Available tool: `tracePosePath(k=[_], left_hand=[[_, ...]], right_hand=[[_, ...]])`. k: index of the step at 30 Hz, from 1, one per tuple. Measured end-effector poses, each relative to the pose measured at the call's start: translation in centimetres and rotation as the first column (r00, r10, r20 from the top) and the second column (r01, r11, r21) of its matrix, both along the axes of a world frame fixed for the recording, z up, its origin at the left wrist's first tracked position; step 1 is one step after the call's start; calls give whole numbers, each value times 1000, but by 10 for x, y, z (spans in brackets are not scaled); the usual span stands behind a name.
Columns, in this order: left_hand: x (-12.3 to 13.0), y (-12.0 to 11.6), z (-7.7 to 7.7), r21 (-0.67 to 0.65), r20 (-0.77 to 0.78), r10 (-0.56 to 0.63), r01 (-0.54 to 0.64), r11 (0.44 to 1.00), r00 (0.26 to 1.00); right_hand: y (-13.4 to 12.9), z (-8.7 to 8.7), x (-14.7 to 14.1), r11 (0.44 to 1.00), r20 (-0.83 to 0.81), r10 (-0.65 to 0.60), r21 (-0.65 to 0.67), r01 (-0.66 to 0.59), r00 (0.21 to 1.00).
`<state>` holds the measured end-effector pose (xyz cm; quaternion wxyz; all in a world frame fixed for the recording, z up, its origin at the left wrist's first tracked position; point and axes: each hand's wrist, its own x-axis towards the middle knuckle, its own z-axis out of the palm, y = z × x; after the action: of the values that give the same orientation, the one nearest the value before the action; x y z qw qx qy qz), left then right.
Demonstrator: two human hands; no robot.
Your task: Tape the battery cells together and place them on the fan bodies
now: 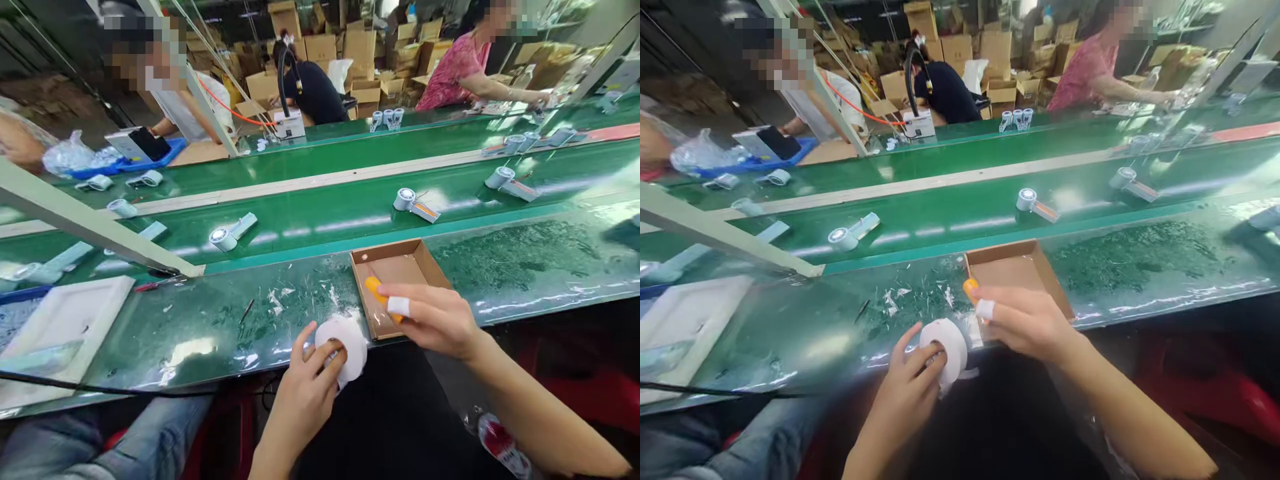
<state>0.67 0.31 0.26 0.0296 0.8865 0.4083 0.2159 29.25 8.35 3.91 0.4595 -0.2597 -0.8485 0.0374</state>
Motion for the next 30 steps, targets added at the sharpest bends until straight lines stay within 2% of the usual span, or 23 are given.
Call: tracePosePath(k=[4, 6, 8, 10, 11, 13, 15, 16, 17, 18, 19, 21, 23, 25, 27, 29, 30], left_hand=[[8, 4, 4, -16, -31, -9, 8, 1000, 999], [8, 5, 4, -10, -44, -5, 4, 1000, 999], [5, 5, 4, 12, -75, 6, -5, 1000, 997], [1, 6, 5, 70, -128, 4, 5, 998, 992], [-1, 7, 6, 107, -159, 4, 13, 994, 987], [-4, 10, 13, 178, -217, 14, 26, 984, 976], [-5, 14, 23, 225, -270, 26, 37, 974, 963], [-4, 16, 28, 236, -288, 28, 43, 971, 957], [-2, 18, 32, 246, -293, 26, 49, 968, 956], [2, 20, 35, 256, -280, 25, 49, 966, 960], [7, 22, 37, 266, -245, 30, 37, 963, 969], [21, 23, 37, 298, -106, 55, -21, 954, 993], [38, 23, 32, 343, 61, 54, -72, 937, 997], [57, 20, 26, 390, 182, 37, -107, 915, 983], [72, 14, 21, 405, 242, 45, -143, 903, 969], [80, 7, 18, 343, 287, 83, -183, 921, 954], [79, 3, 16, 302, 306, 84, -180, 936, 948]], right_hand=[[-21, -14, -5, 993, 23, 89, -82, -87, 996], [-29, -22, -10, 972, 22, 147, -191, -140, 989], [-37, -30, -13, 918, -19, 178, -357, -173, 984], [-45, -36, -15, 800, -143, 137, -567, -195, 980], [-48, -37, -15, 710, -222, 88, -670, -218, 971], [-49, -37, -16, 487, -350, -5, -819, -303, 937], [-45, -33, -17, 296, -420, -77, -876, -381, 904], [-41, -30, -18, 242, -447, -110, -879, -412, 888], [-37, -27, -19, 222, -482, -160, -868, -444, 862], [-33, -25, -22, 236, -527, -233, -846, -478, 818], [-31, -23, -26, 277, -579, -316, -814, -511, 752], [-30, -21, -39, 392, -687, -463, -725, -566, 559], [-34, -22, -57, 496, -759, -553, -631, -596, 344], [-39, -25, -72, 548, -779, -599, -567, -615, 185], [-43, -27, -77, 540, -767, -627, -554, -634, 136], [-43, -26, -65, 504, -748, -636, -588, -632, 189], [-41, -24, -53, 518, -741, -635, -617, -593, 217]])
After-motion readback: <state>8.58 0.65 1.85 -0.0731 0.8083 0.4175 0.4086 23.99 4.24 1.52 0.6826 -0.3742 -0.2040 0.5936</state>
